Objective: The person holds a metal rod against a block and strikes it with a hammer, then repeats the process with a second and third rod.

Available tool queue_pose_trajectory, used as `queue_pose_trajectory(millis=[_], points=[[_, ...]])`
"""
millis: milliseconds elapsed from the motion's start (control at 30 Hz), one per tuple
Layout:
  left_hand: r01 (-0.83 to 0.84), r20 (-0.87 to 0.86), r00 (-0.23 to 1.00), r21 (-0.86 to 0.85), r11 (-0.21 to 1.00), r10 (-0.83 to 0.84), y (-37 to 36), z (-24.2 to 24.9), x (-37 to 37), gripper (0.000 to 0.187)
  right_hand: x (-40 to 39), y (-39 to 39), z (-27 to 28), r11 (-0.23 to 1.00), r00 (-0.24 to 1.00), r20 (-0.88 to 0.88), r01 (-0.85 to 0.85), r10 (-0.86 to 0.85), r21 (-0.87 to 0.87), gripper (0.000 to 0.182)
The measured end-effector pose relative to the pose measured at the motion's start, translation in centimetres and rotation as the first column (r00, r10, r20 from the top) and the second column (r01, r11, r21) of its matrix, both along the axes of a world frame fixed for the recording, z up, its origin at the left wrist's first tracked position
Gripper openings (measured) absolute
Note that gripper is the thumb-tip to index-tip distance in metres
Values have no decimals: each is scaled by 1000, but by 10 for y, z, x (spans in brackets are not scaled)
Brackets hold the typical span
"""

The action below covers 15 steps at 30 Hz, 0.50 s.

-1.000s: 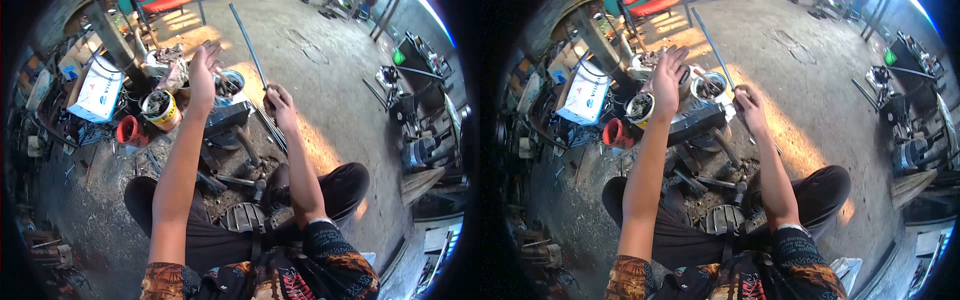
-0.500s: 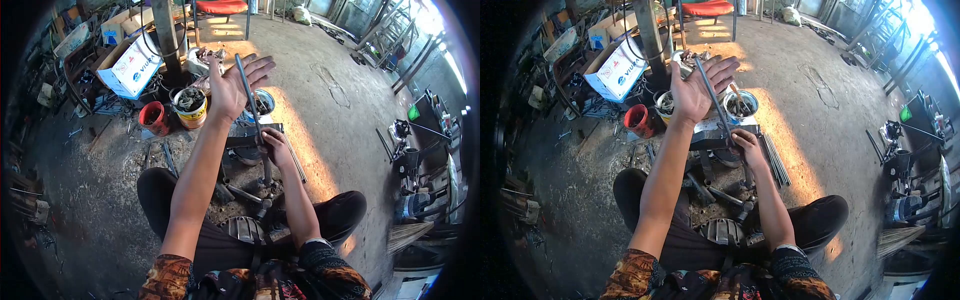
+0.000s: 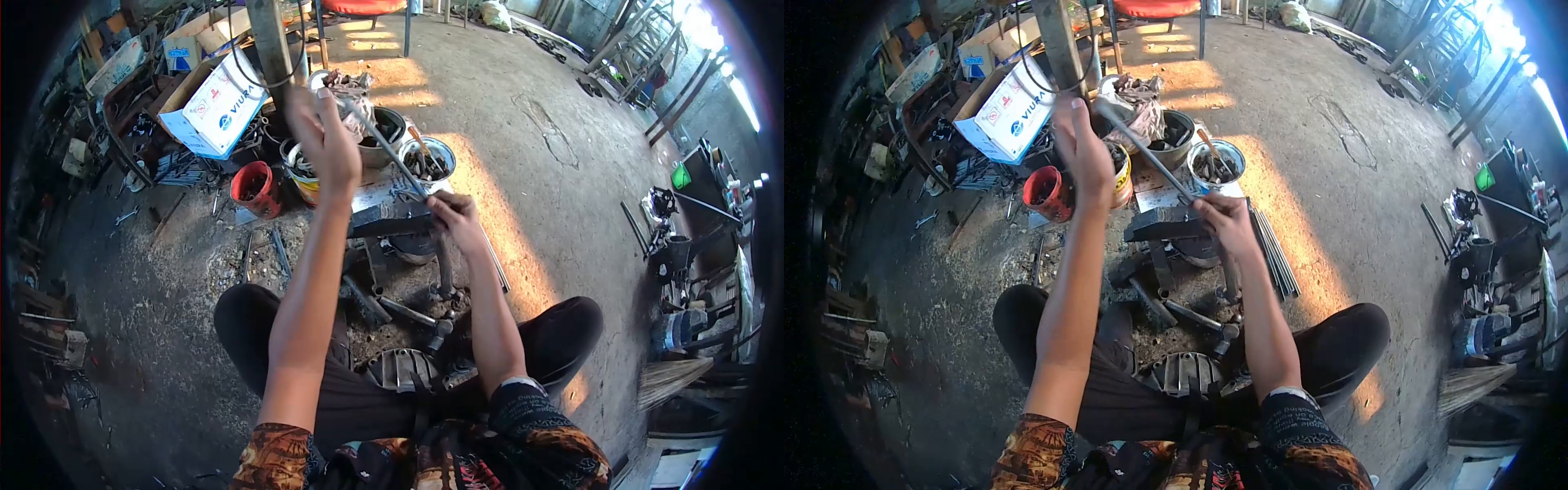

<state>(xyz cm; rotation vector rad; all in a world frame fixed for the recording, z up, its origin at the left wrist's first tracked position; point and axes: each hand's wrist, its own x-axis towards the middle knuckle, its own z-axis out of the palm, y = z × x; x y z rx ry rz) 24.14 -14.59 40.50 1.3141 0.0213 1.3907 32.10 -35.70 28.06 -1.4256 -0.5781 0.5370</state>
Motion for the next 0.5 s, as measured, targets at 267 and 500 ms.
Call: queue_pose_trajectory(millis=[267,500], points=[[-70,-115,926,884,463,360,-42,2,-21,36,9,-15,124,927,550,834,289,45,-240,24],[167,-424,856,770,616,297,-38,-25,-21,17,9,-19,148,952,239,955,288,-176,103,21]])
